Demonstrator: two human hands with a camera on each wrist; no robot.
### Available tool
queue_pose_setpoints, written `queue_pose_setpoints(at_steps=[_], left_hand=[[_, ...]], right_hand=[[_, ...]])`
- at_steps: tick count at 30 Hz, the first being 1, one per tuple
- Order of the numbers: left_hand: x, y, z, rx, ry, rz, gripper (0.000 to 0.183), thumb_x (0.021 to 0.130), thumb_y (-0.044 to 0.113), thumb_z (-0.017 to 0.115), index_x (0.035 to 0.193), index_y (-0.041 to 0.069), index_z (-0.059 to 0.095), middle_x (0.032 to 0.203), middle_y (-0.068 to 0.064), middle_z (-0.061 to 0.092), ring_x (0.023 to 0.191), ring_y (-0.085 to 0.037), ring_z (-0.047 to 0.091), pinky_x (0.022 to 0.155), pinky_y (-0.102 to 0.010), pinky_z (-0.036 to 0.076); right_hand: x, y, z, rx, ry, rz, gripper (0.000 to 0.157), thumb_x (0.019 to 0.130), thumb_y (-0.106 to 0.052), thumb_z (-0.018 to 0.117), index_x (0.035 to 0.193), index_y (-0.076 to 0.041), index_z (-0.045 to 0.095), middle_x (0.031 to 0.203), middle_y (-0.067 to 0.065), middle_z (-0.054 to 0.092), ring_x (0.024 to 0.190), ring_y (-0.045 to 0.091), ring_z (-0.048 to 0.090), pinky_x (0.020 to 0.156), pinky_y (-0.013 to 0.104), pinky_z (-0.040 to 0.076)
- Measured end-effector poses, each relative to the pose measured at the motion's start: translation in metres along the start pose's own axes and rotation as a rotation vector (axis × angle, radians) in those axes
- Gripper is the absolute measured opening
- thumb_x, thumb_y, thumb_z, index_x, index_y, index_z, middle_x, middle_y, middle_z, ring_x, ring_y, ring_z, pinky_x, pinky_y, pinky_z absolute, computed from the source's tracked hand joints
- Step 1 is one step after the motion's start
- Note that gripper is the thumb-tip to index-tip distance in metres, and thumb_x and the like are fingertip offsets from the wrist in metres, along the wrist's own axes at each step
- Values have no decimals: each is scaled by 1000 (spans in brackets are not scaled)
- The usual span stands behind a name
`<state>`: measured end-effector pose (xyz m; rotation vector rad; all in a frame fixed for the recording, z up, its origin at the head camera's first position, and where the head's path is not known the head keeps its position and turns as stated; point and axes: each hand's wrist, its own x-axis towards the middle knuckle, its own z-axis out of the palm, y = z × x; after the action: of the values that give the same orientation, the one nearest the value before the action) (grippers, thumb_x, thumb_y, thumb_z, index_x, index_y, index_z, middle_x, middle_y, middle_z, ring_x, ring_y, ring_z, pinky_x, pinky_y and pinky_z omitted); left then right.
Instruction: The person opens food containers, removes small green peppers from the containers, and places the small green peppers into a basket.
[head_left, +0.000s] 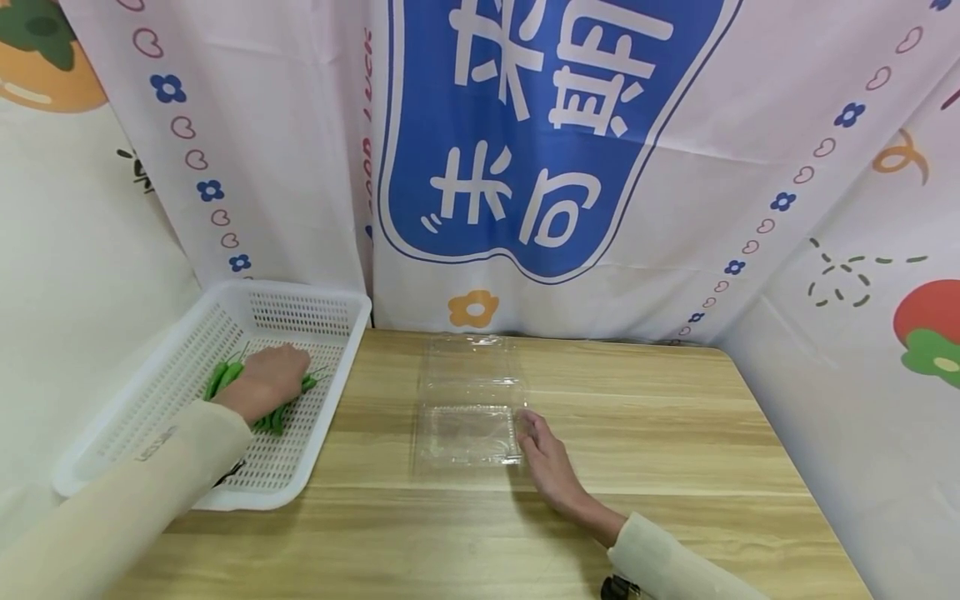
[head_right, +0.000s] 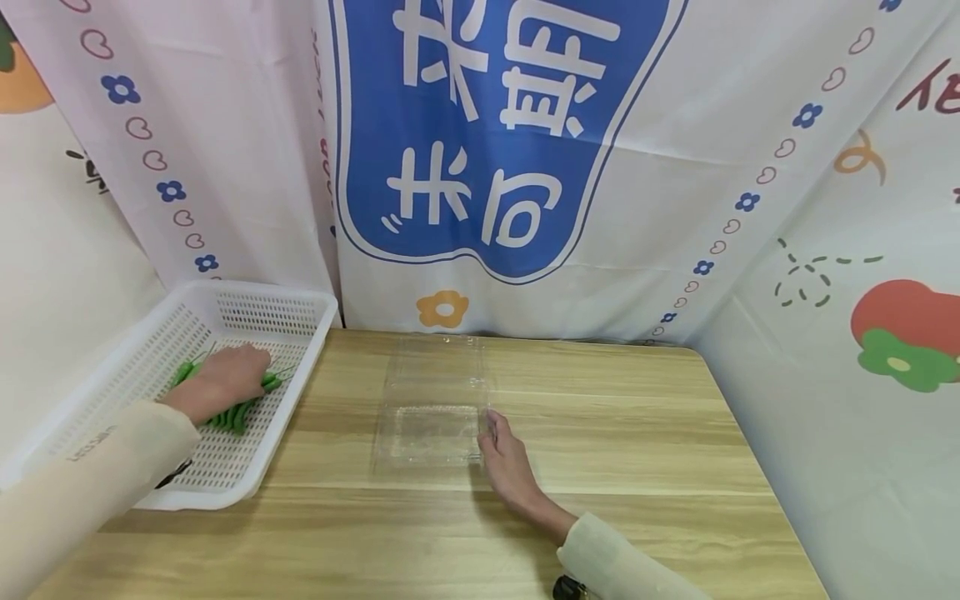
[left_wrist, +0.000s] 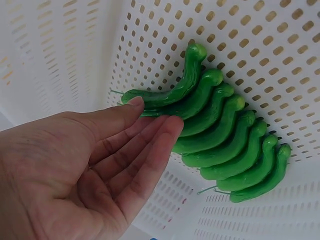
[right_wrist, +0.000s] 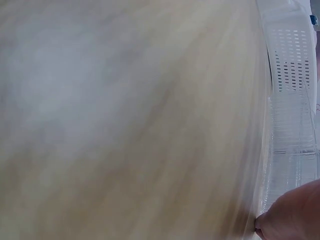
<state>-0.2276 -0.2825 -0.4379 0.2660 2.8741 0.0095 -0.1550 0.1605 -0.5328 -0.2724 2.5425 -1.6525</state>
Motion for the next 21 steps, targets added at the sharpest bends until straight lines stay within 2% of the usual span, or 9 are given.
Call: queue_pose_setpoints(at_steps=[8, 14, 21], left_hand=[[-2, 2, -9, 2, -16, -42, 6, 97, 3, 62, 92, -1, 64, 80, -13, 63, 68, -27, 60, 59, -42, 55], [-5, 4, -13, -34, 3, -62, 17, 96, 14, 67, 91, -2, 64, 79, -14, 64, 67, -28, 61, 58, -43, 55], [-8, 9, -20, -47, 35, -47, 23, 99, 17, 65, 85, 0, 62, 75, -12, 60, 65, -27, 57, 56, -43, 53]], right_hand=[[0, -2, -2, 4, -5, 12, 47, 112, -16, 47, 155, 2, 42, 157, 29, 47, 145, 47, 46, 118, 62, 38], [0, -5, -5, 15, -7, 30, 47, 112, -17, 48, 155, 2, 42, 157, 29, 47, 145, 47, 47, 119, 61, 37], [-2, -4, -8, 19, -11, 45, 49, 113, -22, 48, 156, 1, 42, 157, 28, 48, 144, 46, 47, 119, 62, 37]])
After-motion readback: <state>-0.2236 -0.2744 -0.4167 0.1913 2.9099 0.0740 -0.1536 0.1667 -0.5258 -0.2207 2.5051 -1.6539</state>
